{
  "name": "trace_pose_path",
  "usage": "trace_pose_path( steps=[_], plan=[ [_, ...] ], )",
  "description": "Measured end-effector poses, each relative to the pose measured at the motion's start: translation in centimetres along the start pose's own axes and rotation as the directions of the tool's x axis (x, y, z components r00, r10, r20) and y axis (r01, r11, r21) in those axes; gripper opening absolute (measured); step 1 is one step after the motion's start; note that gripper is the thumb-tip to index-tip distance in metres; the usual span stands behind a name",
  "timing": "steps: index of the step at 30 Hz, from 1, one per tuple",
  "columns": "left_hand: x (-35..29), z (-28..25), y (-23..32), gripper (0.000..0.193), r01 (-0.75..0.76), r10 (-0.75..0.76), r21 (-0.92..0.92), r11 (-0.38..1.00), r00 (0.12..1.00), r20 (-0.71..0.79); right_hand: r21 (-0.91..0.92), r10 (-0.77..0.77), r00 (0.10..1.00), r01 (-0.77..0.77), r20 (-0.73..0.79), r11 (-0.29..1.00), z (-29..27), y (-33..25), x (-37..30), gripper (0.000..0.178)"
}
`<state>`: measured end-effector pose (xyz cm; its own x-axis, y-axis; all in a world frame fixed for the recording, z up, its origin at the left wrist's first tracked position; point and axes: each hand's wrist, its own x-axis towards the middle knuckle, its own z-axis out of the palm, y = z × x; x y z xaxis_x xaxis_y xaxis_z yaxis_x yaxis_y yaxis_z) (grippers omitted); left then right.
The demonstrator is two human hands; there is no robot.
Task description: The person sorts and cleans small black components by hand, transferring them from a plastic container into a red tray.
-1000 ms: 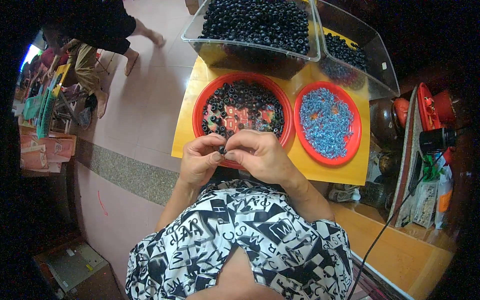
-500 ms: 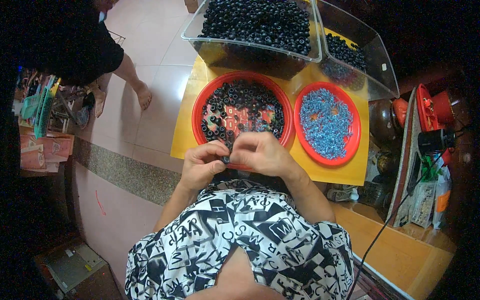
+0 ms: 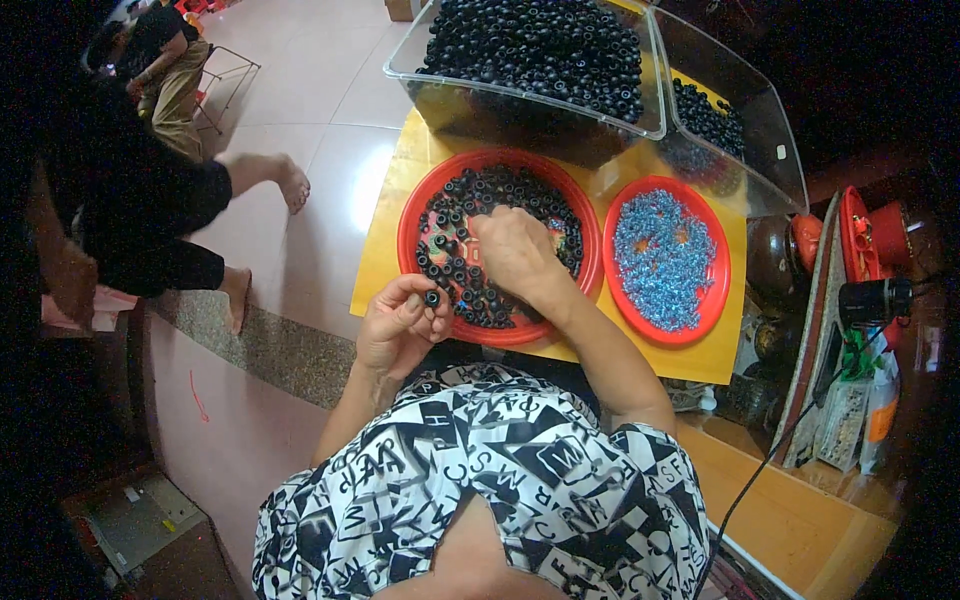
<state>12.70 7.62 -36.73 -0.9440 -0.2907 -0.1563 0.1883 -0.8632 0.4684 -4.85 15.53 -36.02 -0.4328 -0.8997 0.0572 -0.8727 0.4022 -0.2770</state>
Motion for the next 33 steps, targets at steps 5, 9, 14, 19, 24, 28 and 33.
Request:
trace_pose_path(
  steps=[5, 9, 14, 19, 24, 28, 33],
  plan=[
    [0.2, -0.2, -0.1, 0.019, 0.038, -0.039, -0.091, 0.995, 0.999, -0.003, 0.200, -0.038, 0.984, 0.073, -0.171, 0.977, -0.9, 0.0, -0.7, 0.013],
    [0.2, -0.3, -0.4, 0.020, 0.036, -0.032, -0.082, 0.996, 0.998, 0.049, 0.631, 0.069, 0.993, 0.008, -0.097, 0.776, -2.1, -0.2, -2.8, 0.012],
    [0.1, 0.1, -0.8, 0.020, 0.034, -0.034, -0.013, 0.999, 0.999, 0.041, 0.938, 0.093, 0.966, -0.255, 0.240, 0.233, -4.8, -2.2, -5.8, 0.017],
    [-0.2, 0.9, -1.0, 0.019, -0.016, 0.014, 0.110, 0.994, 1.000, 0.018, 0.969, 0.100, 0.983, -0.171, 0.156, 0.178, -5.3, -3.5, -7.2, 0.017],
    [-0.8, 1.4, -1.1, 0.020, -0.058, 0.054, 0.175, 0.983, 0.998, 0.030, 0.981, 0.036, 0.987, -0.158, 0.155, 0.115, -5.5, -3.8, -7.3, 0.013],
    [-1.0, 1.6, -1.3, 0.020, -0.086, 0.082, 0.220, 0.972, 0.996, 0.029, 0.968, 0.032, 0.980, -0.197, 0.194, 0.154, -5.4, -3.7, -7.4, 0.011],
    [-1.1, 1.4, -1.5, 0.022, -0.097, 0.094, 0.241, 0.966, 0.995, 0.023, 0.954, 0.031, 0.981, -0.192, 0.190, 0.232, -5.4, -3.8, -7.5, 0.007]
  ],
)
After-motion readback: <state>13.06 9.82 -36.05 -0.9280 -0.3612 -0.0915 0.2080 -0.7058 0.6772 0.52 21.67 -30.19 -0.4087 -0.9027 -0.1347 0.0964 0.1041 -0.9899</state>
